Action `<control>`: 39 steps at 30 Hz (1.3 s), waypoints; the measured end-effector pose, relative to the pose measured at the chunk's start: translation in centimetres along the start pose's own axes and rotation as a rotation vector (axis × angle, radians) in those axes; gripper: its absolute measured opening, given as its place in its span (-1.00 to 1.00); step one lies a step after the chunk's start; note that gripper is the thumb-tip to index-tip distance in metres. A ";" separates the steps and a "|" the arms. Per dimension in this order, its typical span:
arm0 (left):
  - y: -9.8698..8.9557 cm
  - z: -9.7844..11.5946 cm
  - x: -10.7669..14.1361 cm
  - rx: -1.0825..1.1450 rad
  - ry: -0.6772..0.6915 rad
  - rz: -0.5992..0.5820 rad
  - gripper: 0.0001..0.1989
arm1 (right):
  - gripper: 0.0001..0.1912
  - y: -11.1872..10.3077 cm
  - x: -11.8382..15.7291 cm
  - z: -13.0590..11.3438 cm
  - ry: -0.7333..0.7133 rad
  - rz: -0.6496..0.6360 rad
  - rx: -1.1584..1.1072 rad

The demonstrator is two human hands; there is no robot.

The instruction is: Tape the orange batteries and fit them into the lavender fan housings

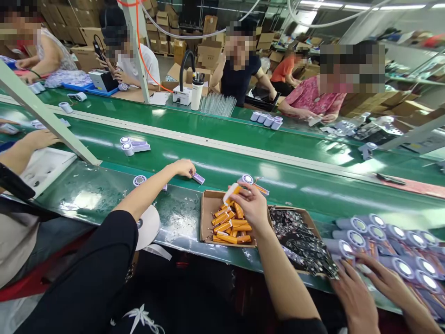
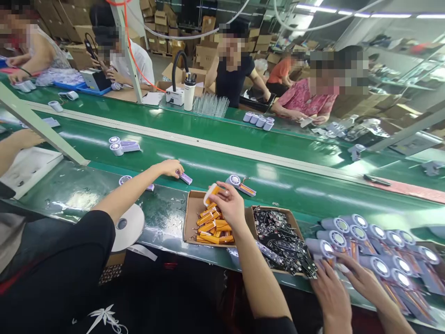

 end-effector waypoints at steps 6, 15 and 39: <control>-0.8 -0.1 -0.4 0.046 -0.076 -0.015 -0.69 | -0.57 8.2 -9.5 4.0 -0.056 -0.379 0.719; 0.3 2.0 -0.6 0.064 -0.181 0.082 -0.77 | -0.57 12.0 -11.1 7.4 -0.098 -0.706 1.360; 1.5 5.0 0.3 0.255 -0.308 0.131 -0.73 | -0.49 11.3 -9.5 7.6 -0.091 -0.926 1.678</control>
Point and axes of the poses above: each hand's wrist, its own x-axis away from the middle knuckle, its own y-axis out of the palm, z = x × y, the point moved 6 cm from there along -x, towards the middle knuckle, and after that the axes turned 3 degrees about -y, right-handed, at the moved point
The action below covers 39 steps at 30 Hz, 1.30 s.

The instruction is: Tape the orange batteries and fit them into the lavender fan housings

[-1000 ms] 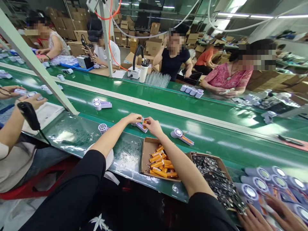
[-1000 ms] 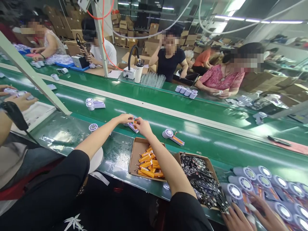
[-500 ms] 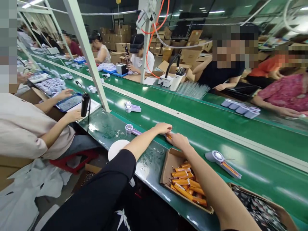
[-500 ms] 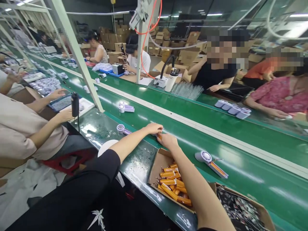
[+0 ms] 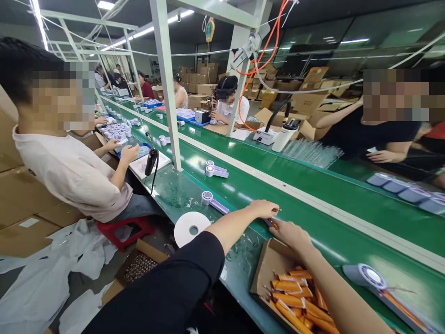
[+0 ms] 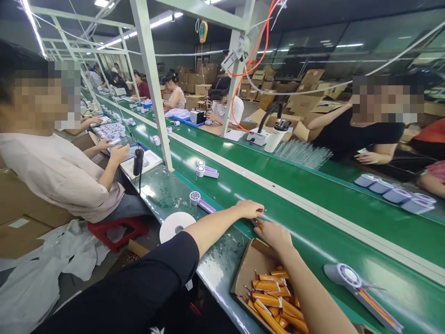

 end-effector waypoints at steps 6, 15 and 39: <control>0.4 0.8 -0.4 0.039 -0.003 0.036 -0.78 | -0.53 0.7 -1.6 1.0 -0.022 -0.034 0.005; -1.1 -1.9 14.0 0.223 0.209 0.395 -0.57 | -0.57 1.5 -3.1 2.4 -0.248 0.001 -0.102; 1.7 -18.9 36.6 -0.236 -0.107 -0.001 0.16 | -0.64 -2.1 -0.9 4.7 0.152 0.235 -0.383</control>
Point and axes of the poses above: each hand's wrist, its own x-axis away from the middle knuckle, its own y-axis out of the palm, z = x × y, the point moved 6 cm from there along -x, towards the middle knuckle, and after that the axes turned 3 degrees about -y, right-handed, at the moved point
